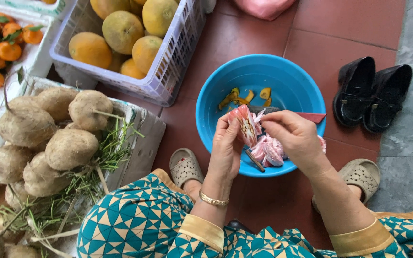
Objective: Peeling a pomelo and breaking it into segments into a blue plastic bowl.
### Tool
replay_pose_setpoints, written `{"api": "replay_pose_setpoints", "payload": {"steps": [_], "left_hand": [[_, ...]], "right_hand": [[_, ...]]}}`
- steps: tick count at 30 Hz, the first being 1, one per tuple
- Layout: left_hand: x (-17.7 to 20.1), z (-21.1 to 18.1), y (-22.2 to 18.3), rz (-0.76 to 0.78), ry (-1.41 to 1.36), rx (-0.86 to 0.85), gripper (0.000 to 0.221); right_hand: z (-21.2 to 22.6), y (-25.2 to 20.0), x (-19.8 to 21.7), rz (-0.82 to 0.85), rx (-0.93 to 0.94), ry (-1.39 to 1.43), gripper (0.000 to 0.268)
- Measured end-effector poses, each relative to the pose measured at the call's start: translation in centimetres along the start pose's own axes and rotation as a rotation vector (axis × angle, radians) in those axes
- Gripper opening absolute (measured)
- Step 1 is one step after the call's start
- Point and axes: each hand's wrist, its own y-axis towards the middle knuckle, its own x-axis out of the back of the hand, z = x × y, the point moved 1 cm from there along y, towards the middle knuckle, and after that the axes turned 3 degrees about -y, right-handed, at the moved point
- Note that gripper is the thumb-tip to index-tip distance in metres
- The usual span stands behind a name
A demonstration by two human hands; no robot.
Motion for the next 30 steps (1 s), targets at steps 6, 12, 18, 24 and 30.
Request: {"api": "replay_pose_setpoints", "payload": {"steps": [6,12,18,24,30], "left_hand": [[-1.4,-0.7,-1.3,0.058,0.185,-0.069,0.035],[-2.2,-1.2,-2.0,0.083,0.26,-0.091,0.04],[-1.9,-1.4,-1.9,0.1,0.229,-0.062,0.037],[-1.8,-0.9,-1.9,0.099,0.191,-0.03,0.035],[-1.1,-0.3,-1.6,0.09,0.14,0.051,0.032]], "right_hand": [[2.7,0.0,-0.7,0.013,0.185,-0.261,0.012],[3.1,-0.3,-0.4,0.02,0.139,-0.257,0.011],[3.1,-0.3,-0.3,0.029,0.081,-0.247,0.013],[0.3,0.8,0.9,0.147,-0.147,0.124,0.012],[-1.4,1.1,0.7,0.159,-0.232,0.287,0.012]]}}
